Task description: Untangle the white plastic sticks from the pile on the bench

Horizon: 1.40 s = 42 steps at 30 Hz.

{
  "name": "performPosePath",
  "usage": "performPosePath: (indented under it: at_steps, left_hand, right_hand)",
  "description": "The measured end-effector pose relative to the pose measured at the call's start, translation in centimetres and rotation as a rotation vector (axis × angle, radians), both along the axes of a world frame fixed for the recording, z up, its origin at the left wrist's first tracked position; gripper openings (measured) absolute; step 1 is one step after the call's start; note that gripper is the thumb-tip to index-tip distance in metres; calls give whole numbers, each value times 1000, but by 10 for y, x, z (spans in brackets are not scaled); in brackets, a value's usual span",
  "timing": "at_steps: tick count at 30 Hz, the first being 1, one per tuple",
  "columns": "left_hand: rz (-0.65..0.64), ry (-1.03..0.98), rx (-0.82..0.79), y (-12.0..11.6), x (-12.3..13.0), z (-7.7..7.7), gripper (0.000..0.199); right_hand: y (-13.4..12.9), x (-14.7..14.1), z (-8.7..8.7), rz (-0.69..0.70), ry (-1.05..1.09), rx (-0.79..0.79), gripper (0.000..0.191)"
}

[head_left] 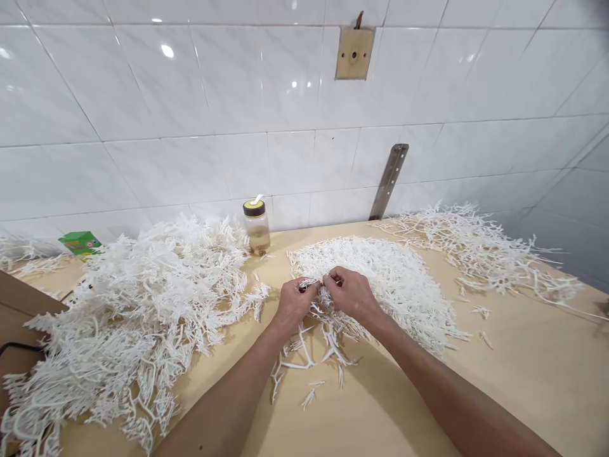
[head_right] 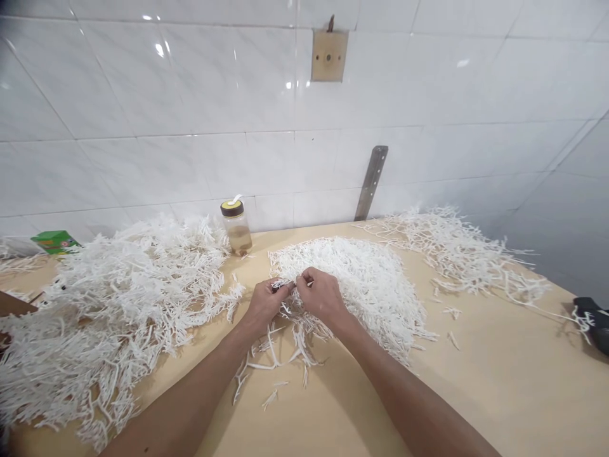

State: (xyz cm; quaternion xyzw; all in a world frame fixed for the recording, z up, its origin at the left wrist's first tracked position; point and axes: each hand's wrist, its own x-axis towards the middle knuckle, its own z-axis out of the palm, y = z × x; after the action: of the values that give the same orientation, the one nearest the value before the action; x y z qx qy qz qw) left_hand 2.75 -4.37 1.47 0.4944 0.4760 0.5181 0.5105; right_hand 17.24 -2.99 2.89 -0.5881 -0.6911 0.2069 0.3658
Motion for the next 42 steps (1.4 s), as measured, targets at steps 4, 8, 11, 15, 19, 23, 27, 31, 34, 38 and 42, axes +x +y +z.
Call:
performPosePath:
  at_steps: [4, 8, 11, 15, 19, 23, 27, 31, 34, 38, 42]
  left_hand:
    - [-31, -61, -64, 1, -2, 0, 35]
    - [-58, -96, -86, -1, -2, 2, 38]
    - [-46, -84, -62, -3, -1, 4, 38]
    - [-30, 16, -71, -2, -1, 5, 43]
    - [-22, 26, -84, -3, -2, 3, 46]
    - [-73, -50, 1, -5, -2, 1, 39]
    - [-47, -156, -44, -3, -1, -1, 41]
    - [-24, -218, -108, 1, -1, -4, 44]
    - [-19, -215, -91, 2, -2, -5, 40]
    - [4, -146, -61, 1, -1, -6, 34]
    - [4, -109, -53, 0, 0, -5, 33]
  right_hand:
    - [1, 2, 3, 82, 271, -246, 20]
    - [1, 4, 8, 76, 227, -280, 19]
    - [-1, 1, 8, 31, 47, -146, 20]
    - [-3, -7, -1, -16, -226, 203, 21]
    - [3, -6, -9, -72, -261, 310, 22]
    - [15, 10, -7, -200, -61, 196, 12]
    - [17, 22, 0, -131, 87, 124, 11]
    - [10, 22, 11, -2, 77, -14, 17]
    - [4, 18, 19, 76, 68, -78, 23]
    - [0, 13, 20, 144, 28, -126, 31]
    - [0, 12, 16, 164, 33, -200, 28]
